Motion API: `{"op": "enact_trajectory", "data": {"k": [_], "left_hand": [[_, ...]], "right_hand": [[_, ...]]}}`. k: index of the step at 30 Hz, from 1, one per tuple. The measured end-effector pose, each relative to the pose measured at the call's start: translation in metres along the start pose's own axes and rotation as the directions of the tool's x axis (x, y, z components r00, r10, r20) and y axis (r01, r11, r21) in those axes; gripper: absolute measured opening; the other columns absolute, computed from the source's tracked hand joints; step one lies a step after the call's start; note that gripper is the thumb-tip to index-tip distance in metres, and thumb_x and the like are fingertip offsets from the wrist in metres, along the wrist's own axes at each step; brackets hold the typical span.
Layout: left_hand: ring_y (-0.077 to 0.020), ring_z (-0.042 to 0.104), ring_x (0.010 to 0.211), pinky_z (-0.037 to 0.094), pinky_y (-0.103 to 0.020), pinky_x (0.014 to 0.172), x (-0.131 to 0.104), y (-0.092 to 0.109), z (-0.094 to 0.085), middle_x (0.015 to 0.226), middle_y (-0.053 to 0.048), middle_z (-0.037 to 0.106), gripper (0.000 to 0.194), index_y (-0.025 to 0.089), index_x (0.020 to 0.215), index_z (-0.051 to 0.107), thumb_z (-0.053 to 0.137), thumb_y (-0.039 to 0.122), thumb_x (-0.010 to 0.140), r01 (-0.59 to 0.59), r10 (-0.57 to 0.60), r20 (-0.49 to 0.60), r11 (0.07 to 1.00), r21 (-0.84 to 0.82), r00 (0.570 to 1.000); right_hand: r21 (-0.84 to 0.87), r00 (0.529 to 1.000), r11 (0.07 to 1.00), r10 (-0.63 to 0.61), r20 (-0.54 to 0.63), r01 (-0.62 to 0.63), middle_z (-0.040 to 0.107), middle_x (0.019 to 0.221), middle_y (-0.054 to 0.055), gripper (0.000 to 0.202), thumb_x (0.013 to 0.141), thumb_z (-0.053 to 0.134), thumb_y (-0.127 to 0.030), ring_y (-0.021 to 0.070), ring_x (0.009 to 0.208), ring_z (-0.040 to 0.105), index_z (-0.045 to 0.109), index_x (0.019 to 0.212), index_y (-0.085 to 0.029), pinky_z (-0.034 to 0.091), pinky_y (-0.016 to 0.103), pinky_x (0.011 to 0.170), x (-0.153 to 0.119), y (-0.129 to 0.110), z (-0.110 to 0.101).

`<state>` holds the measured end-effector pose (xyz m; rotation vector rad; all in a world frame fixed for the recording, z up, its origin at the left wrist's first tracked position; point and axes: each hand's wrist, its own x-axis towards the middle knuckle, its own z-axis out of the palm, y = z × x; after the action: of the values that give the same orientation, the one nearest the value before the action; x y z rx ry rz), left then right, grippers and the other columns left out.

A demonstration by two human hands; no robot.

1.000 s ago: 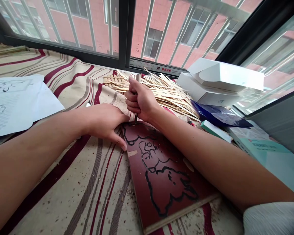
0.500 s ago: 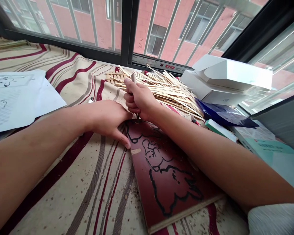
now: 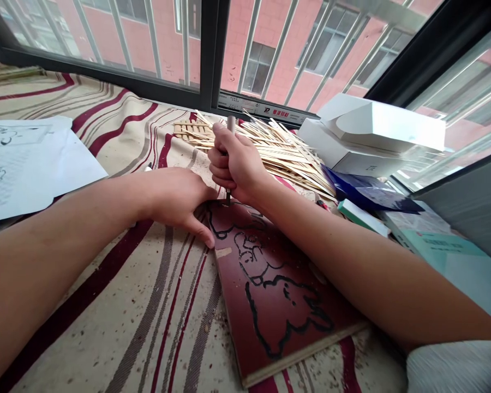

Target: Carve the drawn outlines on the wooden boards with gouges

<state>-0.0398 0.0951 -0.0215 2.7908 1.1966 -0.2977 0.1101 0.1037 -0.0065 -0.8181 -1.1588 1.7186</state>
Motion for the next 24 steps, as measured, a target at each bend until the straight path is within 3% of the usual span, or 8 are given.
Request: {"op": "enact_trajectory", "data": {"k": [2, 6, 13, 20, 24], "left_hand": [[-0.0320, 0.070, 0.093, 0.049, -0.039, 0.082, -0.002, 0.007, -0.008, 0.106, -0.012, 0.077, 0.085, 0.027, 0.117, 0.071, 0.062, 0.091, 0.063, 0.019, -0.020, 0.041, 0.999, 0.036, 0.999], [-0.0331, 0.069, 0.090, 0.047, -0.039, 0.078, -0.005, 0.015, -0.015, 0.104, -0.014, 0.077, 0.090, 0.024, 0.120, 0.070, 0.056, 0.094, 0.065, 0.035, -0.042, 0.077, 0.996, 0.086, 0.996], [-0.0341, 0.066, 0.110, 0.045, -0.040, 0.095, 0.000, 0.001, -0.001, 0.114, -0.008, 0.076, 0.082, 0.034, 0.122, 0.072, 0.066, 0.089, 0.060, 0.040, -0.040, -0.018, 0.999, 0.024, 0.999], [-0.0340, 0.065, 0.115, 0.044, -0.039, 0.099, 0.004, -0.004, 0.004, 0.119, -0.008, 0.076, 0.081, 0.033, 0.123, 0.073, 0.065, 0.089, 0.064, 0.020, -0.018, -0.026, 0.994, 0.104, 1.000], [-0.0327, 0.067, 0.109, 0.044, -0.039, 0.098, 0.005, 0.000, 0.002, 0.110, -0.008, 0.077, 0.080, 0.030, 0.119, 0.075, 0.066, 0.088, 0.064, 0.034, -0.030, -0.030, 0.992, 0.124, 0.999]], "right_hand": [[-0.016, 0.998, 0.998, -0.061, -0.032, 0.061, 0.022, 0.048, -0.012, 0.044, 0.108, 0.045, -0.039, 0.0061, 0.039, 0.012, 0.028, 0.070, -0.024, 0.011, 0.020, 0.037, -0.001, 0.002, 0.002], [-0.062, 0.998, 0.996, -0.064, -0.011, 0.063, 0.025, 0.048, -0.012, 0.046, 0.105, 0.051, -0.044, 0.0057, 0.038, 0.014, 0.029, 0.070, -0.024, 0.012, 0.021, 0.037, 0.003, 0.007, 0.001], [-0.104, 0.999, 0.995, 0.009, 0.041, -0.005, 0.026, 0.046, -0.012, 0.048, 0.104, 0.051, -0.048, 0.0039, 0.037, 0.015, 0.028, 0.070, -0.024, 0.011, 0.019, 0.036, 0.010, 0.008, 0.000], [-0.088, 0.998, 0.994, -0.055, 0.021, 0.057, 0.027, 0.045, -0.013, 0.043, 0.108, 0.047, -0.040, 0.0044, 0.036, 0.015, 0.029, 0.072, -0.024, 0.011, 0.019, 0.034, 0.007, 0.008, 0.002], [-0.126, 0.999, 0.991, -0.034, 0.021, 0.036, 0.027, 0.045, -0.012, 0.046, 0.105, 0.050, -0.045, 0.0042, 0.036, 0.016, 0.028, 0.071, -0.024, 0.012, 0.019, 0.034, 0.005, 0.007, 0.005]]}}
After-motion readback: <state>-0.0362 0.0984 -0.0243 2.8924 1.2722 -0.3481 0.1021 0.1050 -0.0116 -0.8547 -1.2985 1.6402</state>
